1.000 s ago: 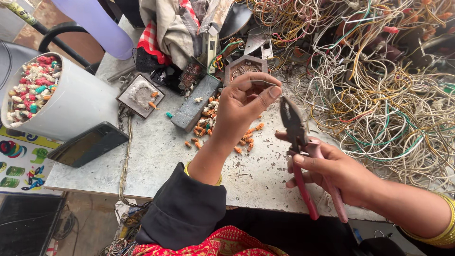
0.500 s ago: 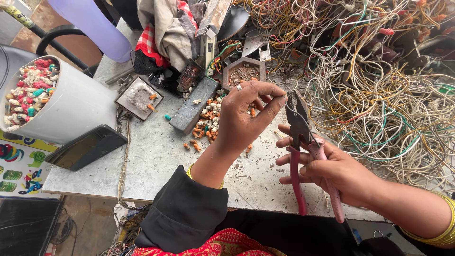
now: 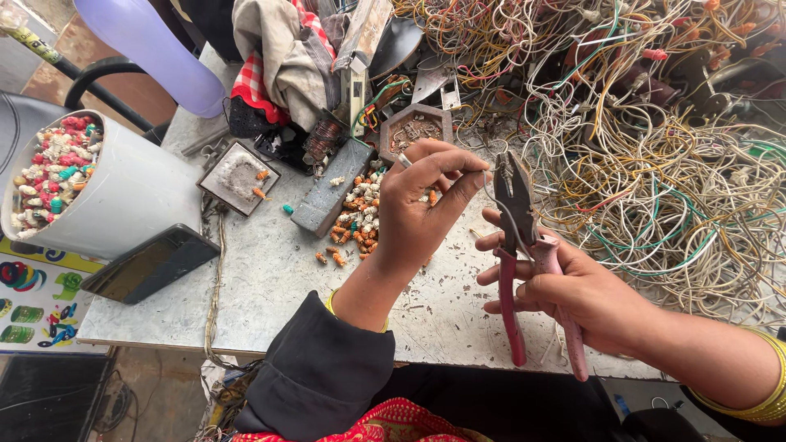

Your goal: The person uses pliers to strip insulation from multiple small wires and removes small plastic beads from the wire ends. The person repeatedly picks up wires from a pile, strips them, and discards the beads onto the table.

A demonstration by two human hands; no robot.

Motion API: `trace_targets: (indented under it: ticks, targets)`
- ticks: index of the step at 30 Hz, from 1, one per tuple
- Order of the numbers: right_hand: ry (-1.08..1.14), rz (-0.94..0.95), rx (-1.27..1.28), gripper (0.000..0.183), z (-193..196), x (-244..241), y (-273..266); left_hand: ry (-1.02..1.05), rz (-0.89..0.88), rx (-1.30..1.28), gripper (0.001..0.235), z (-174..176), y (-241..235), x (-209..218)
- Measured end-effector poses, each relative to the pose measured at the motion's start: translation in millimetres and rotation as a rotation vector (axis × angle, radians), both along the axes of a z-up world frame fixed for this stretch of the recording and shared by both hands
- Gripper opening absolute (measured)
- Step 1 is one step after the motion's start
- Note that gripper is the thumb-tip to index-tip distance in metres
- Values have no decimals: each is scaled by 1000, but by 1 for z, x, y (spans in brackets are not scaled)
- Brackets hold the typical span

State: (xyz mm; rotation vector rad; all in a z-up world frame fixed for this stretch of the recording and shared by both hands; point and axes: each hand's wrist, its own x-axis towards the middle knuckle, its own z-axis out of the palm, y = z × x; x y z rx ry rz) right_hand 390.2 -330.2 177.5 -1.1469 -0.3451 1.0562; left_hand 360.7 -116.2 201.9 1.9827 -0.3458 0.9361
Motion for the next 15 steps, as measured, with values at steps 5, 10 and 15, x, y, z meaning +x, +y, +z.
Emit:
trace_targets:
  ticks: [5, 10, 15]
  targets:
    - [-3, 16, 17, 94, 0, -2, -1, -100, 53, -7, 18, -5, -2, 1]
    - [-24, 53, 30, 86, -2, -2, -2, -128, 108, 20, 20, -8, -5, 1]
    - [-32, 70, 16, 80, -3, -3, -3, -140, 106, 49, 22, -7, -6, 1]
